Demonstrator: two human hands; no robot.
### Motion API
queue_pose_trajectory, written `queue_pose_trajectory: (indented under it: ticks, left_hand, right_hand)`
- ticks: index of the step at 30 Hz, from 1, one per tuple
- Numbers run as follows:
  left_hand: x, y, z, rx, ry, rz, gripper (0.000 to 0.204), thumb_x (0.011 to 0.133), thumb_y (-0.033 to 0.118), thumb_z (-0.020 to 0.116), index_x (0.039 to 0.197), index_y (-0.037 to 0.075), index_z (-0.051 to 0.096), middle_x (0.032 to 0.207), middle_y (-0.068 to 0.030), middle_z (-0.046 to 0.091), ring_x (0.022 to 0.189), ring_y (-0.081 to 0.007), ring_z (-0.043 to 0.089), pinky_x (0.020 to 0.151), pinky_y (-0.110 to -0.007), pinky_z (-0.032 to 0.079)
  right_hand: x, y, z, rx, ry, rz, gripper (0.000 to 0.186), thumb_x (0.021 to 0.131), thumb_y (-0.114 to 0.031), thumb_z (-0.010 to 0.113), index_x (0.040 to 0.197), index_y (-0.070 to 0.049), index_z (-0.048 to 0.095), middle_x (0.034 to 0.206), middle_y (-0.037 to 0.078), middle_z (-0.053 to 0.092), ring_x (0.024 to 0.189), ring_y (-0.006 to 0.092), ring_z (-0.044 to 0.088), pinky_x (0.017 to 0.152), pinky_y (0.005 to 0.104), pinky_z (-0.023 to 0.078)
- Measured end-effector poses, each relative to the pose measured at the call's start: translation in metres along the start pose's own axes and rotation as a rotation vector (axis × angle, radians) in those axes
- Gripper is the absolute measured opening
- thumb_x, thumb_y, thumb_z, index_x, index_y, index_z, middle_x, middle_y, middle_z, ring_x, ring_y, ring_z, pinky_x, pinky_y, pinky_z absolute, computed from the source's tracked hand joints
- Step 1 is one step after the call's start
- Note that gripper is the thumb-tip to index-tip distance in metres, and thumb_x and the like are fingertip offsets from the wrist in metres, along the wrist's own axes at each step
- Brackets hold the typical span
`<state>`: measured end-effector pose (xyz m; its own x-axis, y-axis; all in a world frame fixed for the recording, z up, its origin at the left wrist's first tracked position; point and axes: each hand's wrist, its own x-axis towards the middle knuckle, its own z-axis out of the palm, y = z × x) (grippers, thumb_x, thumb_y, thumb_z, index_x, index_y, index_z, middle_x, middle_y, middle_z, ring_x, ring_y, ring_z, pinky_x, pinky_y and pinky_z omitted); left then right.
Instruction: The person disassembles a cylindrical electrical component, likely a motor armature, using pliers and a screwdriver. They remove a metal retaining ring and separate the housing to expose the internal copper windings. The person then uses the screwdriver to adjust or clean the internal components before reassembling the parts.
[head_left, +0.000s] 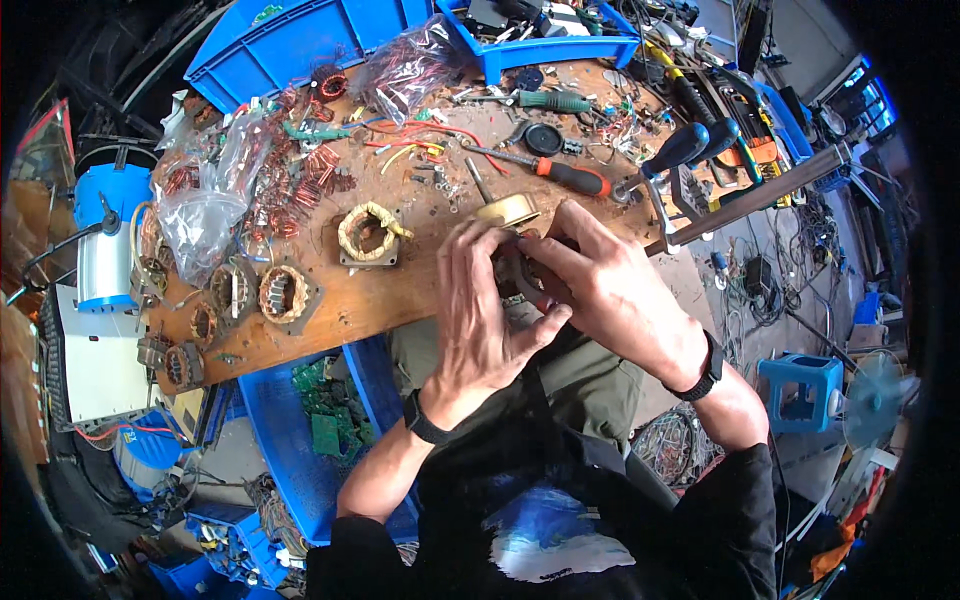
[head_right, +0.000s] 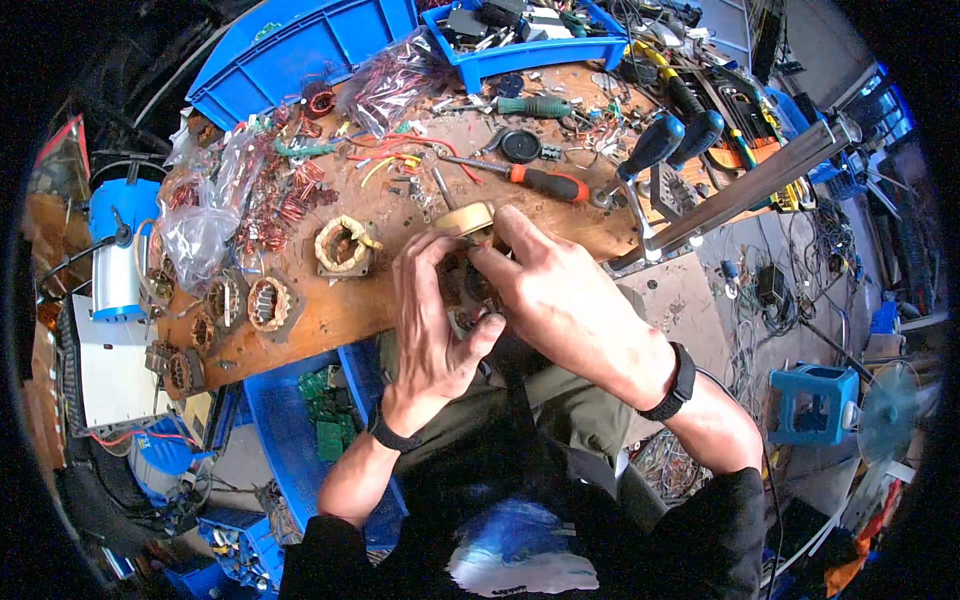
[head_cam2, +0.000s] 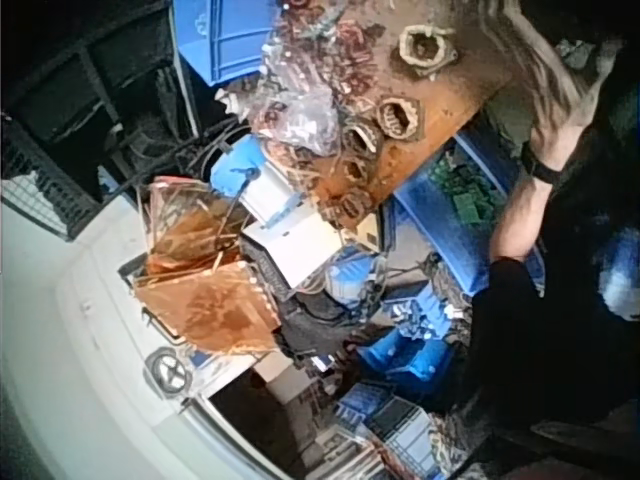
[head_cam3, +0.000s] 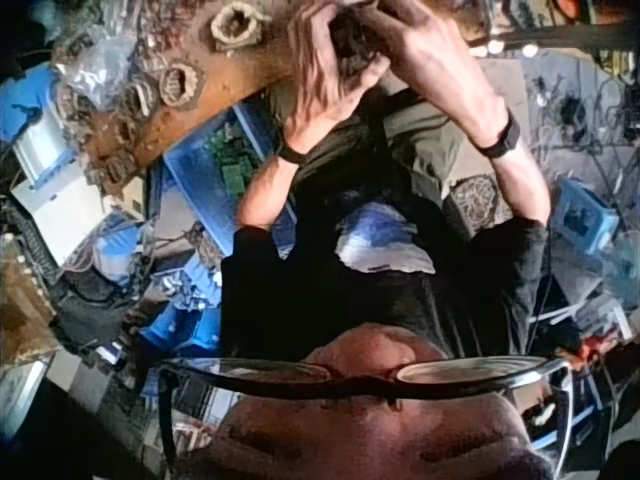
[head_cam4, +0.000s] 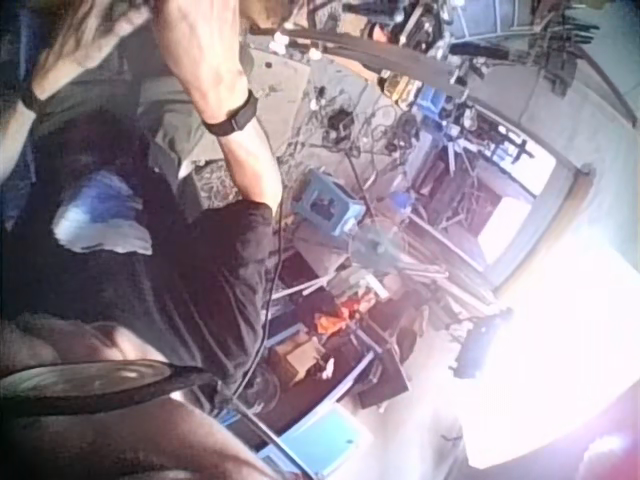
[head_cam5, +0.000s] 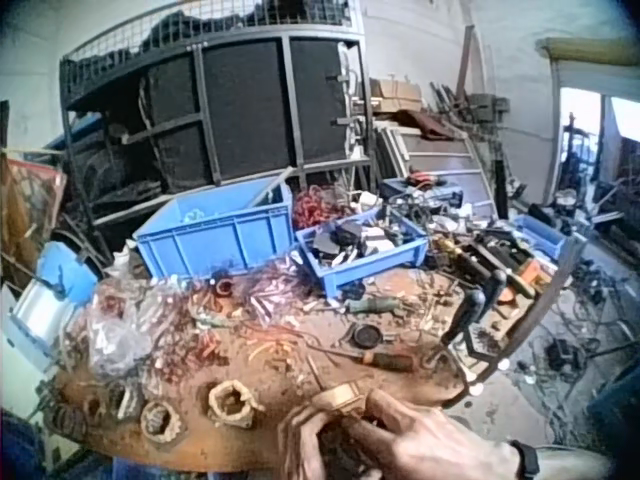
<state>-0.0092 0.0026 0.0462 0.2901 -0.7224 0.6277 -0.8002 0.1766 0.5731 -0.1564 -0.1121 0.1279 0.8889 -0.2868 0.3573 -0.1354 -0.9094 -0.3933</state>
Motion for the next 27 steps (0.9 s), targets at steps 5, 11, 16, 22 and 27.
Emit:
queue_pose_trajectory:
  ticks: [5,11,16,22,27]
  left_hand:
    - [-0.006,0.01,-0.007,-0.129,0.029,-0.126,0.081,0.099,0.07,0.058,0.133,-0.003,0.05,0.127,-0.0234,0.053,0.12,-0.0407,0.053,0.106,-0.053,0.043]
    - [-0.004,0.012,-0.01,-0.23,0.048,-0.178,0.067,0.101,0.062,0.064,0.126,0.001,0.054,0.114,-0.0161,0.054,0.093,-0.0284,0.061,0.081,-0.045,0.051]
    - [0.012,0.012,-0.016,-0.131,0.109,-0.093,0.049,0.109,0.05,0.058,0.117,0.002,0.062,0.112,-0.0148,0.056,0.089,-0.0269,0.063,0.079,-0.041,0.053]
    - [0.019,0.024,-0.029,-0.083,-0.017,-0.074,0.044,0.112,0.046,0.054,0.115,0.003,0.066,0.114,-0.0187,0.059,0.105,-0.0362,0.061,0.093,-0.046,0.051]
    - [-0.015,0.011,-0.012,-0.049,-0.047,0.102,0.044,0.098,0.047,0.076,0.126,0.013,0.07,0.129,-0.0228,0.052,0.121,-0.042,0.059,0.095,-0.054,0.055]
  right_hand:
    - [0.005,0.008,-0.01,0.149,0.077,0.019,0.022,0.088,-0.002,0.074,0.11,-0.002,0.071,0.099,0.015,0.063,0.089,0.0366,0.071,0.075,0.0455,0.059]
    - [0.0,0.021,-0.001,0.276,0.169,0.141,0.015,0.091,-0.009,0.082,0.103,-0.003,0.074,0.092,0.011,0.063,0.082,0.0272,0.068,0.073,0.0375,0.056]
    - [0.01,0.032,0.008,0.291,0.253,0.107,0.016,0.096,-0.016,0.081,0.096,-0.002,0.073,0.085,0.008,0.057,0.076,0.0239,0.063,0.067,0.0383,0.051]
    - [0.014,0.034,0.01,0.321,0.254,-0.043,0.018,0.102,-0.018,0.074,0.099,-0.002,0.065,0.098,0.014,0.057,0.089,0.0332,0.062,0.076,0.0439,0.051]
    - [-0.01,0.024,0.014,0.32,0.266,-0.096,0.017,0.101,-0.014,0.074,0.097,-0.003,0.061,0.107,0.015,0.059,0.095,0.0351,0.064,0.081,0.0424,0.055]
